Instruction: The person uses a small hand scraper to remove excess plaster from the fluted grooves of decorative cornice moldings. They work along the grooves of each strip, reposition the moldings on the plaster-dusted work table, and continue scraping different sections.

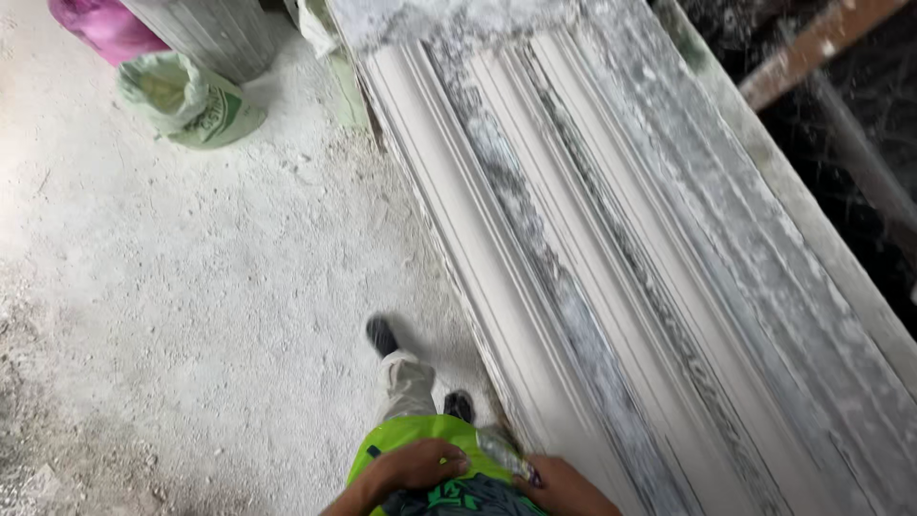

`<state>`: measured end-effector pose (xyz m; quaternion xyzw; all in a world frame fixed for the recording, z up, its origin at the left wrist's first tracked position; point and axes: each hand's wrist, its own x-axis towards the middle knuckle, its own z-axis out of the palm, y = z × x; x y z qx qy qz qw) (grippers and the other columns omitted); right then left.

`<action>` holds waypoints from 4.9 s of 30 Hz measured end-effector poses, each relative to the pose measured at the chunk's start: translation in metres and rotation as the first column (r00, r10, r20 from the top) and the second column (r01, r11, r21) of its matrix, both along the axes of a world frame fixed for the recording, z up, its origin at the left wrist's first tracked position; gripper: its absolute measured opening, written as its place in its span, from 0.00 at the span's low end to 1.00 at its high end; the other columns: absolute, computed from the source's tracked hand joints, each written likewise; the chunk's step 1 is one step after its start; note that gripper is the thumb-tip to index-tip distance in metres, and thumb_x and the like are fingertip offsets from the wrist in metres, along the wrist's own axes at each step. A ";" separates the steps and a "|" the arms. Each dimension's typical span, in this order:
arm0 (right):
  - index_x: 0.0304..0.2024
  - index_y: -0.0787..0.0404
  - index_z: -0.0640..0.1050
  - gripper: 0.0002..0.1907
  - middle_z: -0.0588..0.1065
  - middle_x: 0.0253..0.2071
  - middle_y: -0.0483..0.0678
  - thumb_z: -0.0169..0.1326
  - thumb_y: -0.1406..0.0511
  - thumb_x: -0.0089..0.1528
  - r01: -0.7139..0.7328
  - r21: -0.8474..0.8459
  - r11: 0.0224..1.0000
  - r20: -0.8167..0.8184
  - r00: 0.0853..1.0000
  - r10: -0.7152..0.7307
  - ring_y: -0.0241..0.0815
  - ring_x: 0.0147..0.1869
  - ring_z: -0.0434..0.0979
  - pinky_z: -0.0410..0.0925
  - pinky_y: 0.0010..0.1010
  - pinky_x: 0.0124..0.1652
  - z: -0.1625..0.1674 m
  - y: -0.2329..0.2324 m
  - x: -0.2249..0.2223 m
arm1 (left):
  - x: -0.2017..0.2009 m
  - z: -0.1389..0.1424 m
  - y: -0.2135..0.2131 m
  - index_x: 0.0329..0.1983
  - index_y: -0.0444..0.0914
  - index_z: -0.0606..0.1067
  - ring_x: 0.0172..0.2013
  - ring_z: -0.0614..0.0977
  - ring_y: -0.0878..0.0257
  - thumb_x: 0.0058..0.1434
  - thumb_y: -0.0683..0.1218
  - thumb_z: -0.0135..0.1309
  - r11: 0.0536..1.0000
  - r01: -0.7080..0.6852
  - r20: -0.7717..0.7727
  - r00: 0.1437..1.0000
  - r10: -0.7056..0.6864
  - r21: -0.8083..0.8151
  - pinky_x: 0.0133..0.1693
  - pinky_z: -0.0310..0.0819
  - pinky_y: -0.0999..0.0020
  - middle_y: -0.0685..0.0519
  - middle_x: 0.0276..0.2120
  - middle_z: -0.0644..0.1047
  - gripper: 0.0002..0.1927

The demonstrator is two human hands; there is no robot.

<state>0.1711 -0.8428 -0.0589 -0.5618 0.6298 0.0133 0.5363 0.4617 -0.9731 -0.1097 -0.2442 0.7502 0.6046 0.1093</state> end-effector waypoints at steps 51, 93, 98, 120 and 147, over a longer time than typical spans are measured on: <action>0.66 0.51 0.70 0.31 0.82 0.32 0.54 0.57 0.56 0.61 0.826 -0.202 0.526 -0.099 0.518 -0.850 0.45 0.34 0.83 0.73 0.33 0.41 0.062 -0.511 -0.040 | -0.199 0.062 -0.568 0.56 0.30 0.70 0.53 0.76 0.43 0.68 0.41 0.49 0.819 -0.430 -0.336 0.889 0.311 -0.380 0.57 0.71 0.49 0.38 0.51 0.74 0.15; 0.63 0.51 0.73 0.25 0.81 0.44 0.52 0.52 0.60 0.62 0.597 -0.189 0.780 -0.185 0.758 -0.626 0.54 0.45 0.82 0.73 0.43 0.47 0.097 -0.534 -0.148 | -0.304 0.067 -0.542 0.54 0.36 0.77 0.53 0.77 0.45 0.63 0.37 0.50 0.542 -0.011 -0.197 0.937 -0.287 -0.840 0.54 0.73 0.48 0.37 0.53 0.77 0.16; 0.64 0.56 0.73 0.25 0.80 0.49 0.57 0.54 0.60 0.64 0.486 -0.457 0.745 -0.075 0.814 -0.576 0.59 0.49 0.79 0.71 0.46 0.49 0.071 -0.616 -0.144 | -0.288 0.061 -0.621 0.53 0.35 0.75 0.53 0.78 0.44 0.58 0.35 0.56 0.494 -0.108 -0.215 0.963 -0.165 -0.863 0.54 0.75 0.47 0.37 0.53 0.78 0.18; 0.64 0.58 0.64 0.27 0.79 0.43 0.56 0.53 0.59 0.65 0.787 -0.171 0.593 0.026 0.605 -0.796 0.53 0.39 0.81 0.72 0.44 0.39 0.077 -0.633 -0.125 | -0.277 0.106 -0.632 0.68 0.31 0.62 0.66 0.67 0.37 0.72 0.48 0.48 0.561 -0.277 -0.341 0.940 -0.009 -0.780 0.62 0.64 0.43 0.29 0.66 0.68 0.25; 0.76 0.61 0.60 0.33 0.50 0.77 0.74 0.43 0.55 0.70 0.668 -0.729 0.149 -0.436 -0.286 -0.853 0.74 0.80 0.48 0.46 0.65 0.72 -0.031 -0.251 0.030 | -0.382 0.092 -0.684 0.52 0.39 0.73 0.37 0.86 0.57 0.61 0.41 0.52 -0.383 0.279 0.421 0.094 -0.902 -0.881 0.28 0.84 0.66 0.48 0.52 0.74 0.15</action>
